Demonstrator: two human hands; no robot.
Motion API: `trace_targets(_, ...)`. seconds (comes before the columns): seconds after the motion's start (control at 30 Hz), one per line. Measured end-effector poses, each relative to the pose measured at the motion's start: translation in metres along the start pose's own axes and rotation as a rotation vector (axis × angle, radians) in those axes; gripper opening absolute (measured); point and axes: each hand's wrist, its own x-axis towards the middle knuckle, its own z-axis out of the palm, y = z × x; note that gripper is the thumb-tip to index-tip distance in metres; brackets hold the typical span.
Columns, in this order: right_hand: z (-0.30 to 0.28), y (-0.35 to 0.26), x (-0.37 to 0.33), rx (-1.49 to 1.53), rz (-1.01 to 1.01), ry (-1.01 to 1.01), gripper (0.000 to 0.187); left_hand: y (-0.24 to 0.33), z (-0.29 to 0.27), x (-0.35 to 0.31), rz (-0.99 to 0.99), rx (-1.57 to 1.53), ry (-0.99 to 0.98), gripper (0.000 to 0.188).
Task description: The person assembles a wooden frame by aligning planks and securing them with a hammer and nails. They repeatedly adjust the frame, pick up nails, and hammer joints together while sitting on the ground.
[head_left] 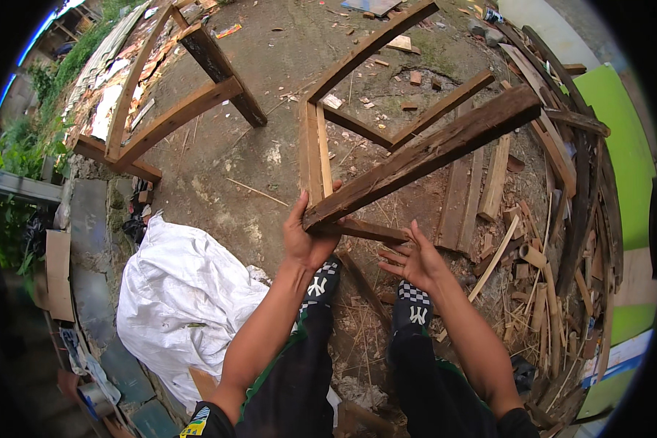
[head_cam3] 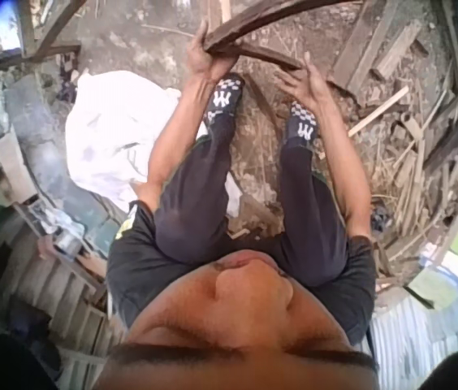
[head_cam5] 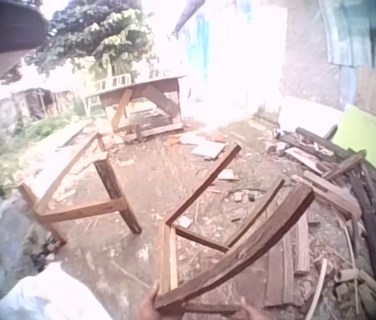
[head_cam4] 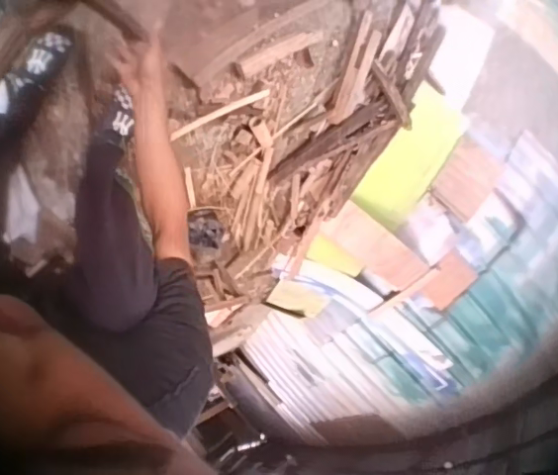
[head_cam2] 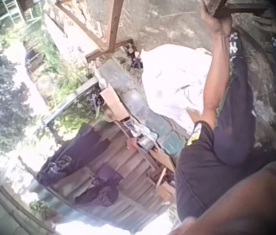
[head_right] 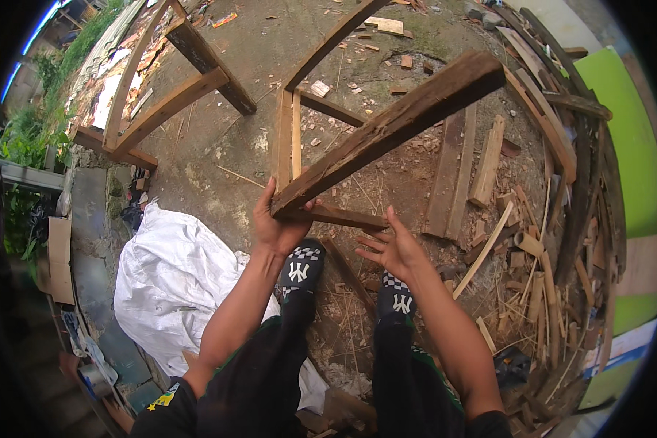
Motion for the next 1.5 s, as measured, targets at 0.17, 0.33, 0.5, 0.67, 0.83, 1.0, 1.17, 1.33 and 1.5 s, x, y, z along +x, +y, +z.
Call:
trace_targets(0.17, -0.013, 0.007, 0.022, 0.295, -0.090, 0.044, 0.058, -0.014, -0.037, 0.015, -0.061, -0.255, -0.173, 0.053)
trace_targets(0.33, -0.002, 0.004, 0.005, 0.266, -0.191, 0.083, 0.043, -0.016, -0.051, 0.007, -0.104, -0.355, -0.096, 0.059)
trace_targets(0.5, 0.026, -0.001, -0.024, 0.117, -0.371, 0.179, 0.036, -0.019, -0.075, 0.006, -0.132, -0.461, -0.220, 0.062)
trace_targets(0.67, 0.030, -0.004, -0.041, 0.028, -0.513, 0.208, 0.028, -0.013, -0.061, 0.001, -0.164, -0.173, -0.067, 0.061)
trace_targets(0.83, 0.020, 0.022, -0.025, -0.064, -0.566, 0.231, 0.023, 0.002, -0.129, 0.016, -0.325, 0.003, 0.134, 0.048)
trace_targets(1.0, -0.018, 0.031, -0.014, -0.087, -0.581, 0.206, 0.024, -0.025, -0.156, 0.014, -0.377, 0.137, 0.117, 0.041)
trace_targets(1.17, -0.044, 0.042, 0.002, -0.086, -0.541, 0.166, 0.024, -0.036, -0.179, 0.020, -0.436, 0.305, 0.155, 0.038)
trace_targets(1.33, -0.071, 0.037, 0.015, -0.085, -0.482, 0.143, 0.024, -0.057, -0.175, 0.025, -0.439, 0.377, 0.202, 0.042)
trace_targets(1.5, -0.071, 0.021, 0.045, -0.019, -0.431, 0.098, 0.022, -0.044, -0.181, 0.055, -0.369, 0.394, 0.145, 0.047)
